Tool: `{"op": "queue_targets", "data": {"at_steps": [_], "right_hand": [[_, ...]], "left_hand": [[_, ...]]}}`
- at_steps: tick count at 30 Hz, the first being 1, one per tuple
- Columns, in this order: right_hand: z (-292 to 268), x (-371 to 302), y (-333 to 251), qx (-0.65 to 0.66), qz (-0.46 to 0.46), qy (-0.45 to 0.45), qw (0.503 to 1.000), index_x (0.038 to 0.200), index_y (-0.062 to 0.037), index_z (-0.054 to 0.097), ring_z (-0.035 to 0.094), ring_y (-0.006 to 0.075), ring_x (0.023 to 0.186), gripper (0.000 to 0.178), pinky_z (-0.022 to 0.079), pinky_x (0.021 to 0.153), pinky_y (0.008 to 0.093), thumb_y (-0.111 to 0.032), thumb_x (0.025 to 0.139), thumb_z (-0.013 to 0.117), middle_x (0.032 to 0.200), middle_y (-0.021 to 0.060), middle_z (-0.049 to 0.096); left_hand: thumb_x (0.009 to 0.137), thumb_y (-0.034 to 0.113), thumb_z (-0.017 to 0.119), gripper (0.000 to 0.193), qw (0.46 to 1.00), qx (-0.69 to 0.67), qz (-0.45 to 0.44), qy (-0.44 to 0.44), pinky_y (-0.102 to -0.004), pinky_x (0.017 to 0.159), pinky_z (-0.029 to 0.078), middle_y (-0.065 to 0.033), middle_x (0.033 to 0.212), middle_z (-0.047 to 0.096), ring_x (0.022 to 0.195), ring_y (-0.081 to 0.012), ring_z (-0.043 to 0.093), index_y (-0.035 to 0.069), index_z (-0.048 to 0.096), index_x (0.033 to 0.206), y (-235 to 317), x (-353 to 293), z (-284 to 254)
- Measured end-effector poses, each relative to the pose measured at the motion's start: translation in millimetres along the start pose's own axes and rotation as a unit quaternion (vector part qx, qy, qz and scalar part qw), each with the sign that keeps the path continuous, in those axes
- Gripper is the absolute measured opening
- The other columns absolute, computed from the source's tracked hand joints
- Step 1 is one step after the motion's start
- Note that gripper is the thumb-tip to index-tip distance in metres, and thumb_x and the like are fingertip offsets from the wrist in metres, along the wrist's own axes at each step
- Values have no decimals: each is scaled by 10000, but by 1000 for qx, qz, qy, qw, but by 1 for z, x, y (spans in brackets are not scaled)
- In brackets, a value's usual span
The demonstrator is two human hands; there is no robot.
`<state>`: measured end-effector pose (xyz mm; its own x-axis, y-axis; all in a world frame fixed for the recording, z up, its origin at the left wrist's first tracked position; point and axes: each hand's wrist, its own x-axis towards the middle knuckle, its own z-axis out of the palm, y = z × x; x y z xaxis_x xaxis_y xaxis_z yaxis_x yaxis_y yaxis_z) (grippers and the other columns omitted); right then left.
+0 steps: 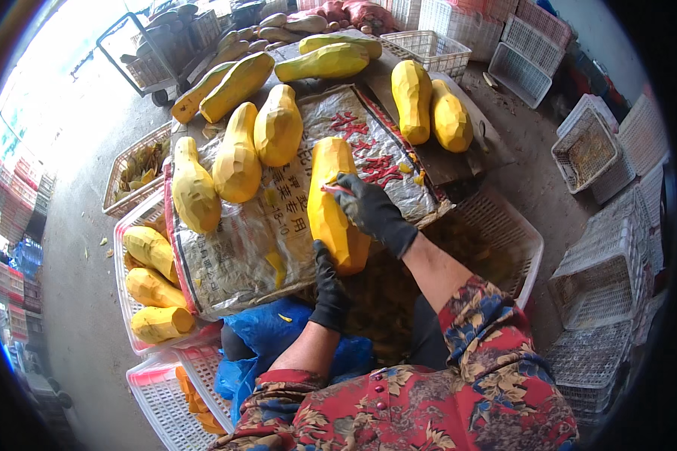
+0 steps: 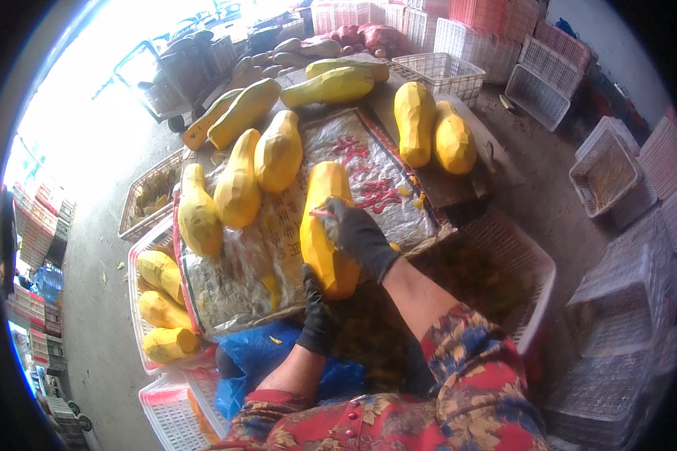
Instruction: The person peels several large yellow papayas using a knife, removing the skin in long strips and placing the peeled fruit into a white basket. The person works at a low table in a market setting, handling each papaya one at a time.
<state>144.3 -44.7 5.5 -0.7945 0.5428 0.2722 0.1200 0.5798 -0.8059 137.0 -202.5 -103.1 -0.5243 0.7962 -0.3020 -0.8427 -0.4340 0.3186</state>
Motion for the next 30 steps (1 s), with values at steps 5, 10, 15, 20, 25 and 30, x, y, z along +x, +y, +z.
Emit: {"op": "queue_targets", "data": {"at_steps": [5, 10, 15, 20, 25, 30], "right_hand": [[-9, -78, -22, 366, 193, -27, 910, 1178, -100, 596, 529, 76, 610, 223, 425, 527, 217, -203, 990, 536, 788, 9, 581], [-17, -165, -26, 591, 292, -79, 748, 1252, -86, 555, 530, 59, 656, 285, 433, 567, 186, -87, 967, 549, 951, 17, 588], [-42, -207, -28, 244, 136, -148, 949, 1268, -93, 553, 527, 61, 629, 314, 410, 549, 164, -148, 960, 576, 991, 43, 604], [-50, -89, -5, 447, 197, -9, 872, 1236, -75, 560, 559, 75, 645, 292, 450, 555, 199, -185, 967, 587, 911, 30, 625], [-38, 14, 2, 92, 118, -73, 986, 1210, -35, 580, 607, 119, 746, 355, 507, 684, 260, -246, 932, 647, 903, 42, 636], [-23, 2, -4, -78, 32, -57, 995, 1162, 5, 603, 641, 158, 829, 326, 528, 745, 315, -237, 946, 643, 933, 120, 696]], "left_hand": [[954, 474, 580, 524, 996, -58, -23, -60, -398, 1003, 474, -80, 1241, 611, 1142, -240, 580, 93, 523, 1308, -6, 0, 12], [918, 515, 608, 635, 1000, -16, -9, -15, -440, 1037, 439, -89, 1310, 575, 1175, -281, 557, 90, 476, 1370, 2, -13, 43], [930, 526, 578, 632, 993, -82, -76, -25, -449, 1054, 422, -87, 1350, 554, 1206, -287, 539, 112, 463, 1394, 8, -26, 50], [942, 542, 541, 640, 992, -88, -81, -37, -478, 1071, 407, -97, 1402, 511, 1255, -296, 503, 131, 442, 1422, 11, -18, 44], [922, 584, 545, 692, 991, -99, -91, -24, -488, 1089, 392, -107, 1401, 508, 1259, -310, 496, 126, 433, 1430, 2, -18, 33], [880, 669, 534, 779, 989, -106, -105, -12, -464, 1116, 357, -111, 1415, 495, 1292, -306, 461, 127, 438, 1432, -7, -13, 30]]}}
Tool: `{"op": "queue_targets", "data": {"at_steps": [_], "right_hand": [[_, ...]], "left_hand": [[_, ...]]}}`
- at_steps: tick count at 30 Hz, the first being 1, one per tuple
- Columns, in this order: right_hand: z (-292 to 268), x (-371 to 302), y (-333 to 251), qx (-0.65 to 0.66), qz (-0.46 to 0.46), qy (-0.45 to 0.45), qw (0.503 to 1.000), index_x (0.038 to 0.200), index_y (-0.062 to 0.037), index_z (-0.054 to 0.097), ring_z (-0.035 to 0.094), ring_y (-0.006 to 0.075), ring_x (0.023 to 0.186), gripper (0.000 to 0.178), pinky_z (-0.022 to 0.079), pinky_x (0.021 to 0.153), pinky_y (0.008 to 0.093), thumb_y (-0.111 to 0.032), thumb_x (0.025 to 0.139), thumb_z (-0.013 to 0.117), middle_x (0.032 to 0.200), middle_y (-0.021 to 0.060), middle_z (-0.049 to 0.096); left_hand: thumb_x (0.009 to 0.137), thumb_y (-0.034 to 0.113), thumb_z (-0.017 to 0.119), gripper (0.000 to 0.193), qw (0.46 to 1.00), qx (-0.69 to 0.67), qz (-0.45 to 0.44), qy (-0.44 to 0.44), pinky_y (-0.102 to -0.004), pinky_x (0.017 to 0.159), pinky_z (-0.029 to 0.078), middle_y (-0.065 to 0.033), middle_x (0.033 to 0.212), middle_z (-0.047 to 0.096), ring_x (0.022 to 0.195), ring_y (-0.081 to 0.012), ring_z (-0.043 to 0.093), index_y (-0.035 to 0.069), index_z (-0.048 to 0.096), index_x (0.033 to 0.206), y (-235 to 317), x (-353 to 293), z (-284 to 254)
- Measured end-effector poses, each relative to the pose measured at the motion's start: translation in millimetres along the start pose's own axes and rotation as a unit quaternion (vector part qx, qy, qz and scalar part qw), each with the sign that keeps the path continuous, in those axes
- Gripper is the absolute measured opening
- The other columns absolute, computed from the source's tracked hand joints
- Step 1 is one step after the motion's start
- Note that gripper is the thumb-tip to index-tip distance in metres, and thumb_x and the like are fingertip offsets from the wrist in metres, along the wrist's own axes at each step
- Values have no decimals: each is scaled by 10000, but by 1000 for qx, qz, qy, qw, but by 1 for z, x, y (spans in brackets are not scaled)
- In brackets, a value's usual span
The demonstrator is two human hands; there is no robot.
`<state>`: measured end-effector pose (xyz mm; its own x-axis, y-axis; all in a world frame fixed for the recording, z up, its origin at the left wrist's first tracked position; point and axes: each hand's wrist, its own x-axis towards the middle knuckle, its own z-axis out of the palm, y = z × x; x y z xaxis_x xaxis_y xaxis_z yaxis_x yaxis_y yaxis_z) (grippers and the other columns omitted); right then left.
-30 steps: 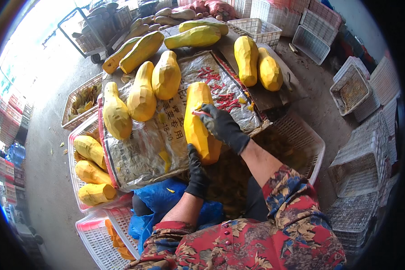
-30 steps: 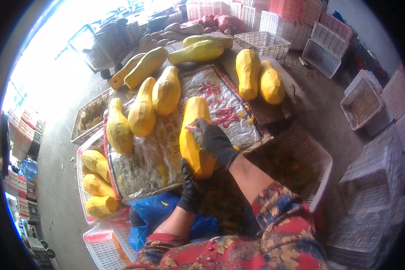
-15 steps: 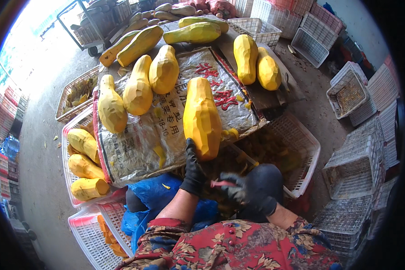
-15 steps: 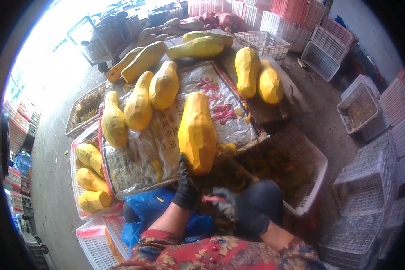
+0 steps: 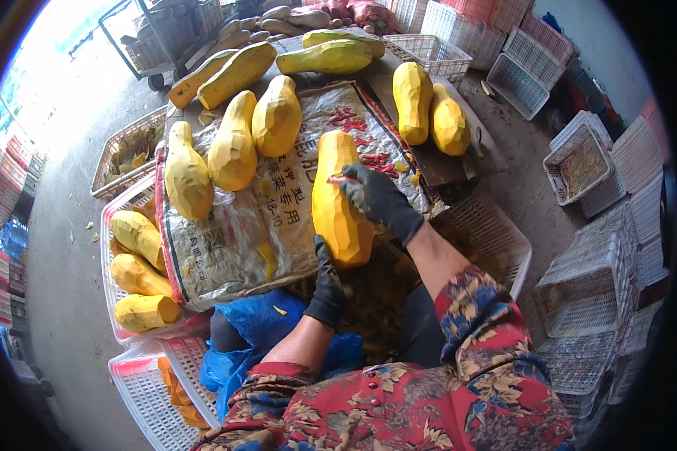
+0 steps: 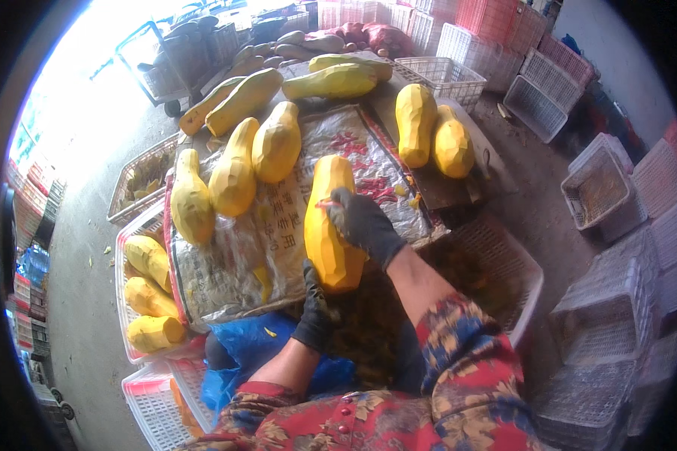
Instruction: The person peels several large yellow papayas using a knife, removing the skin in long strips and placing the peeled fruit into a white basket. The person works at a low table in a market setting, handling each papaya one at a time.
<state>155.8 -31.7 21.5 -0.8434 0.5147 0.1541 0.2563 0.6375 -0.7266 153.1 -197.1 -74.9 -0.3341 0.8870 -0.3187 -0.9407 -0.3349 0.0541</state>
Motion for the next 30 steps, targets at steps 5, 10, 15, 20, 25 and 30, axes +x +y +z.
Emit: {"op": "queue_targets", "data": {"at_steps": [5, 10, 15, 20, 25, 30], "right_hand": [[10, -126, -14, 161, 30, -58, 985, 1335, -62, 501, 562, 76, 706, 403, 481, 632, 224, -129, 954, 616, 1045, 77, 641], [-18, -192, -1, 519, 253, -110, 809, 1376, -93, 472, 579, 77, 716, 450, 491, 557, 221, -119, 948, 609, 1010, 35, 613], [-18, -106, 43, 478, 173, 61, 859, 1313, -155, 506, 541, 67, 675, 328, 464, 538, 190, -124, 986, 502, 971, 12, 571], [16, -23, 107, 35, 12, 264, 964, 1271, -115, 509, 598, 182, 725, 331, 490, 634, 279, -128, 948, 579, 960, 81, 632], [6, -20, 129, 388, 98, 155, 903, 1241, -68, 508, 643, 307, 844, 317, 506, 726, 408, -167, 952, 593, 945, 202, 660], [-31, 43, 96, 203, 40, 104, 973, 1120, -63, 540, 489, 77, 585, 200, 445, 531, 225, -124, 938, 594, 760, -28, 541]], "left_hand": [[870, 626, 601, 762, 983, -130, -64, -114, -475, 1054, 429, -107, 1364, 532, 1221, -295, 520, 102, 455, 1403, 1, -3, 4], [907, 553, 606, 676, 998, 54, 36, -20, -436, 944, 513, -120, 1258, 590, 1080, -262, 599, 56, 485, 1349, -7, 0, -1], [931, 460, 625, 619, 954, 239, 179, -11, -404, 963, 501, -118, 1261, 577, 1105, -254, 588, 44, 460, 1359, -16, 17, 0], [949, 434, 613, 601, 955, 244, 166, -21, -366, 991, 455, -105, 1299, 557, 1156, -223, 545, 46, 451, 1378, -22, 12, 13], [937, 510, 580, 690, 998, 44, 5, -38, -423, 1102, 378, -139, 1364, 512, 1245, -282, 494, 59, 404, 1428, -19, 11, 15], [944, 492, 580, 665, 975, 199, 98, 0, -414, 1052, 432, -135, 1348, 522, 1203, -282, 525, 59, 404, 1418, -26, 16, 11]]}}
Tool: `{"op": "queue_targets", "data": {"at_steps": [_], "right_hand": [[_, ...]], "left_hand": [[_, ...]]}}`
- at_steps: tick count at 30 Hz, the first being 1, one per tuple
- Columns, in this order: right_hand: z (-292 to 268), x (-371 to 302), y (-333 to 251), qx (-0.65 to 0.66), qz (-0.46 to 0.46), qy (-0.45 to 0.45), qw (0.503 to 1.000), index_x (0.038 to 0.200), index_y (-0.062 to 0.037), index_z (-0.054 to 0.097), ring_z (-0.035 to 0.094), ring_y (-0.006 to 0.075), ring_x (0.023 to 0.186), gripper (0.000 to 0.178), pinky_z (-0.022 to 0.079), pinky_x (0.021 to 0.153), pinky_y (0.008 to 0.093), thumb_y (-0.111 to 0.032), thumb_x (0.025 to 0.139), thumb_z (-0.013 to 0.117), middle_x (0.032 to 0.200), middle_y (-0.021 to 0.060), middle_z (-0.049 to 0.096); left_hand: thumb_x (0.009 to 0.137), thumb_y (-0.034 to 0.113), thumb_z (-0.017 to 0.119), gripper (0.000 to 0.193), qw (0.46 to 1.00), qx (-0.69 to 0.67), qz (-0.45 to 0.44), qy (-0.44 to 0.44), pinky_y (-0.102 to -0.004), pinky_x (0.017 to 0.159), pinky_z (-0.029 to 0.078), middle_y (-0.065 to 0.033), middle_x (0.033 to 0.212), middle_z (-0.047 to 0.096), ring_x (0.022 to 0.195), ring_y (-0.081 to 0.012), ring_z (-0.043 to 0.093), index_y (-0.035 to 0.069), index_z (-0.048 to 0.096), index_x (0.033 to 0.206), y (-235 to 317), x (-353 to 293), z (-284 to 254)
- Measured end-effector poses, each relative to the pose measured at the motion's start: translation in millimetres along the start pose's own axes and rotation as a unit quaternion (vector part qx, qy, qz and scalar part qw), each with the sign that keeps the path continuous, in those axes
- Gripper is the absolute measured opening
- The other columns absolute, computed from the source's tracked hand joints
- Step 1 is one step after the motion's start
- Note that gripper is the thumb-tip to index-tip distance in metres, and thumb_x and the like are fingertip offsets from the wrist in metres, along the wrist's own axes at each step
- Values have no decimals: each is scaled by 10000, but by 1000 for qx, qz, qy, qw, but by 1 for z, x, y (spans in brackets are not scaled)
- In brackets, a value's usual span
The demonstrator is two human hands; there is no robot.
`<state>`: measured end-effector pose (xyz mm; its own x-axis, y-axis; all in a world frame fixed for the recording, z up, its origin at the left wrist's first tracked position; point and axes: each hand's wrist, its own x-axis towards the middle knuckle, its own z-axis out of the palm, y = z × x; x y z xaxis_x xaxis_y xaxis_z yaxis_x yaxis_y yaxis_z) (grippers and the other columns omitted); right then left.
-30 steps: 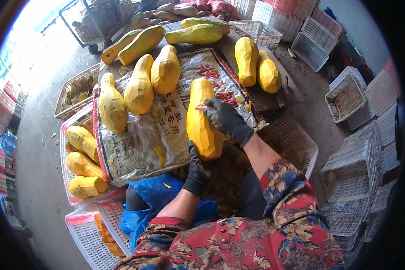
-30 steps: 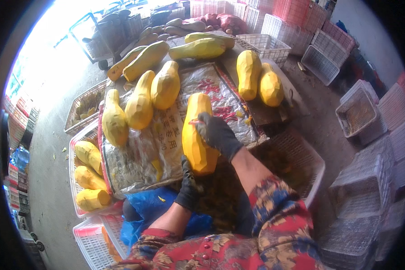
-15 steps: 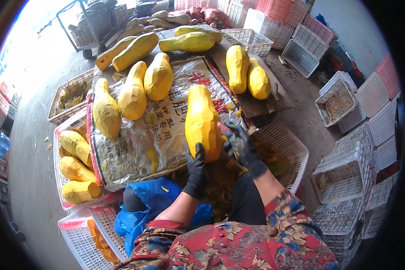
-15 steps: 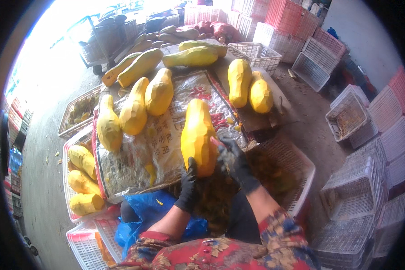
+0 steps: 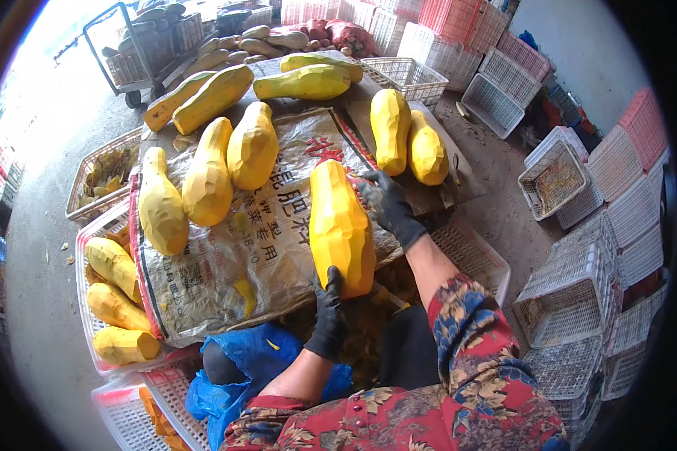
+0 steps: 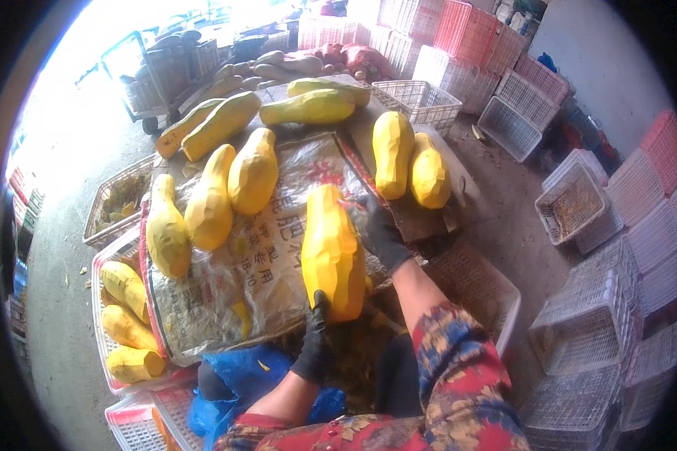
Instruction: The person peels several large yellow papayas using a knife, removing the skin in long strips and placing the peeled fruit into a white basket. The person works at a low table in a market setting, handling each papaya one at a time.
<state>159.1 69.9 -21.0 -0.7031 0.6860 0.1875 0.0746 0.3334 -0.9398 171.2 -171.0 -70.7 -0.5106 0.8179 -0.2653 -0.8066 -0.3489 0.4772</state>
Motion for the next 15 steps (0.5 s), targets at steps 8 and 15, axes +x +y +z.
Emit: {"op": "queue_targets", "data": {"at_steps": [8, 15], "right_hand": [[23, 62, -32, -256, 80, -39, 962, 1014, 21, 655, 633, 400, 995, 468, 480, 866, 436, -424, 872, 675, 1027, 269, 664], [26, 40, -32, -232, 46, -26, 971, 1033, 12, 665, 646, 375, 987, 457, 489, 849, 416, -414, 867, 683, 1034, 250, 673]], "left_hand": [[944, 459, 599, 620, 999, -8, 28, 13, -435, 973, 497, -124, 1280, 556, 1137, -281, 563, 75, 409, 1392, -1, -3, 15], [936, 352, 648, 575, 996, -83, -1, 27, -464, 892, 546, -95, 1282, 551, 1127, -275, 576, 129, 394, 1401, -2, -2, 17]]}}
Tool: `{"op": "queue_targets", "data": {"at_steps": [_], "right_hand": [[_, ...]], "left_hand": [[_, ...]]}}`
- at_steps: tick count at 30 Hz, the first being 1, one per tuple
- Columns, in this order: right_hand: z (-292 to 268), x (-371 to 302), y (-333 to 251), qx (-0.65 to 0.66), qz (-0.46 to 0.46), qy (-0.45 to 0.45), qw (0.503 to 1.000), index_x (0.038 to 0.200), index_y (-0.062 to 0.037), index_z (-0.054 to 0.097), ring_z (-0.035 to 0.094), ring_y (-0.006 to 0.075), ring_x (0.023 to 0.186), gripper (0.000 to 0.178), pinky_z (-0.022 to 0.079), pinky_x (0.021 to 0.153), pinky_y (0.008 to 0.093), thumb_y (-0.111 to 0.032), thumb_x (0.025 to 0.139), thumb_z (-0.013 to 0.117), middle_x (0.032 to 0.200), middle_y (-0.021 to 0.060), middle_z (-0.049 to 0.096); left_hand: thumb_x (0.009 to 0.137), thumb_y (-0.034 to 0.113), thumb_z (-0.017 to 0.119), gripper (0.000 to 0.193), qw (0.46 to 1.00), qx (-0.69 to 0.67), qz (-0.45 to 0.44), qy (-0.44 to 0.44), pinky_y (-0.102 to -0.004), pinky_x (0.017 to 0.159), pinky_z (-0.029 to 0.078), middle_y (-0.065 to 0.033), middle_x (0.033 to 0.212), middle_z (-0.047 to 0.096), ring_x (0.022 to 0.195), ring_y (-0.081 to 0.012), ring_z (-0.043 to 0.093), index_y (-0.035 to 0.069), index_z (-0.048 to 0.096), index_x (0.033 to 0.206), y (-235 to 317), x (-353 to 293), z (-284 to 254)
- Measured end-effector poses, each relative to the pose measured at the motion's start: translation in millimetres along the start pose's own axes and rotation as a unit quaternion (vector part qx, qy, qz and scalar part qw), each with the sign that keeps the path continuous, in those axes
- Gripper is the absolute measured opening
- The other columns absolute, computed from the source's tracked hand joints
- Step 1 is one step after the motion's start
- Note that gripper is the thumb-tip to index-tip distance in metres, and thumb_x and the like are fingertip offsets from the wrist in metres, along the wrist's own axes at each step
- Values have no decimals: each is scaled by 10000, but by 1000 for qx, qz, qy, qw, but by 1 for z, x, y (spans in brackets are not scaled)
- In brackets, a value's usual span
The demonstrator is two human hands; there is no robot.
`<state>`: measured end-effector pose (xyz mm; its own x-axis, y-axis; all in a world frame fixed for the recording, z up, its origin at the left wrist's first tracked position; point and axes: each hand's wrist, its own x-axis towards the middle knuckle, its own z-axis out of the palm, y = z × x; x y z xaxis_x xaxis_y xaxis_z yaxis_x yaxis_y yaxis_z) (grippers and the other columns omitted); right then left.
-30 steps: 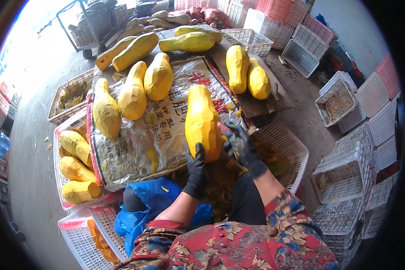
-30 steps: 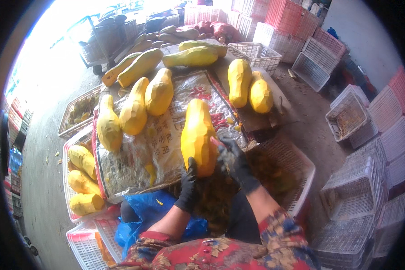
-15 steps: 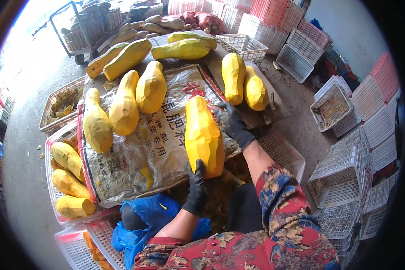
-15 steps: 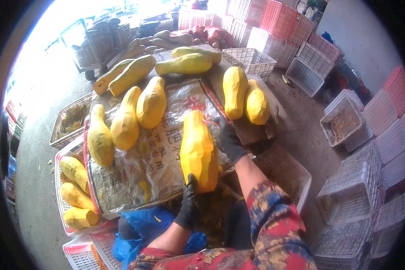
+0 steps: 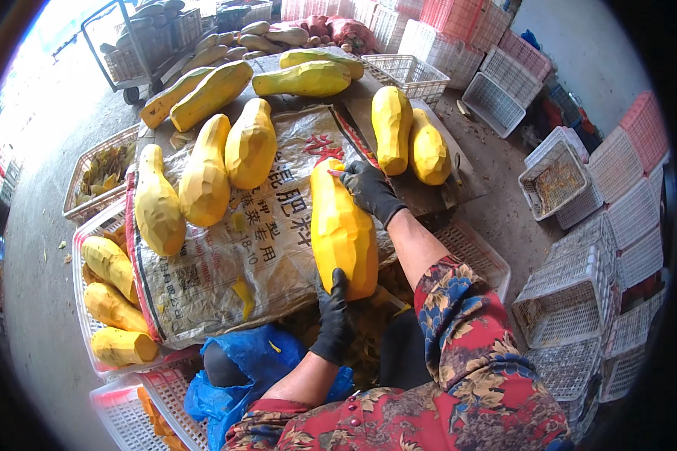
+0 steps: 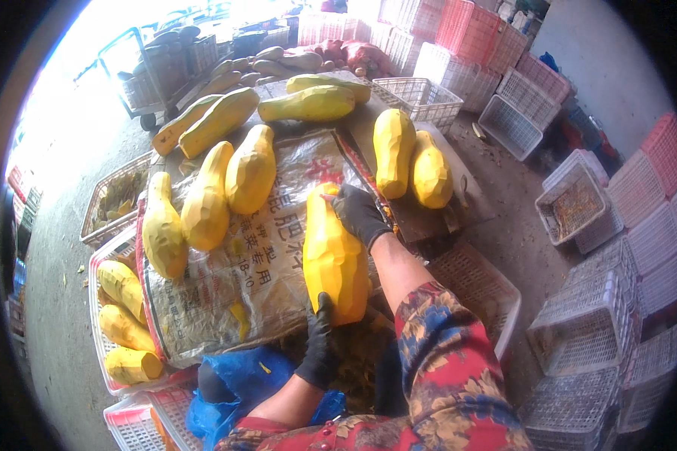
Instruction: The person peels several large yellow papayas using a knife, removing the skin in long strips and placing the peeled fruit into a white basket. The person works at a low table in a market setting, handling each papaya one at a time.
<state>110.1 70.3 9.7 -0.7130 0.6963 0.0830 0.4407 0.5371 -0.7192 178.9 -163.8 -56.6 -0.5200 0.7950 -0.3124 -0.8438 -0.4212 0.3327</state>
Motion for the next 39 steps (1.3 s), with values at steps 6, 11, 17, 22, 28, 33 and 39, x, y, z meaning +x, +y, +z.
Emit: {"op": "queue_targets", "data": {"at_steps": [6, 11, 17, 22, 28, 33, 39], "right_hand": [[-5, -26, -10, 57, 33, -11, 998, 1007, 34, 678, 676, 340, 870, 426, 506, 813, 394, -371, 877, 689, 940, 239, 694], [-15, -67, -21, 69, 38, -5, 997, 984, 35, 660, 670, 327, 833, 343, 506, 780, 403, -294, 892, 687, 896, 227, 689], [-18, -110, -29, 33, -62, 44, 997, 1033, 10, 638, 654, 382, 883, 233, 509, 761, 408, -182, 902, 651, 924, 233, 670], [-2, -182, -24, 93, -83, 43, 991, 1199, -44, 586, 548, 182, 692, 279, 448, 584, 298, -96, 927, 620, 839, 87, 598], [-26, -273, -47, 55, 35, -29, 997, 1216, -24, 571, 646, 390, 912, 367, 522, 759, 411, -111, 876, 679, 1031, 241, 648], [-72, -305, -41, -40, 10, -160, 986, 1190, -26, 609, 658, 223, 741, 343, 510, 649, 314, -135, 877, 698, 901, 147, 669], [-69, -190, -9, 372, 67, -77, 923, 1154, -54, 575, 574, 88, 684, 255, 478, 544, 222, -194, 941, 580, 908, 18, 631]], "left_hand": [[943, 312, 652, 580, 999, 16, 34, 16, -422, 918, 535, -85, 1300, 552, 1137, -253, 577, 134, 379, 1423, -4, 3, -6], [930, 454, 626, 614, 998, 59, 36, 9, -445, 918, 530, -136, 1247, 568, 1103, -290, 578, 76, 436, 1374, -8, 6, -9], [949, 455, 593, 590, 999, 19, 27, 3, -444, 950, 509, -121, 1264, 570, 1128, -283, 574, 81, 438, 1379, -4, -2, 0], [965, 456, 566, 572, 991, -121, -53, -31, -444, 977, 491, -109, 1279, 571, 1148, -277, 572, 85, 440, 1382, 0, -7, 8], [976, 478, 527, 555, 984, -134, -109, -45, -456, 998, 472, -105, 1285, 573, 1159, -286, 569, 102, 450, 1376, -2, 0, -6], [935, 540, 560, 629, 977, -156, -135, -47, -508, 989, 467, -116, 1338, 539, 1169, -326, 546, 120, 445, 1388, -5, 7, -22], [876, 607, 606, 756, 977, -130, -155, -63, -537, 1039, 425, -111, 1381, 521, 1234, -331, 507, 132, 421, 1434, 6, 12, -21]]}}
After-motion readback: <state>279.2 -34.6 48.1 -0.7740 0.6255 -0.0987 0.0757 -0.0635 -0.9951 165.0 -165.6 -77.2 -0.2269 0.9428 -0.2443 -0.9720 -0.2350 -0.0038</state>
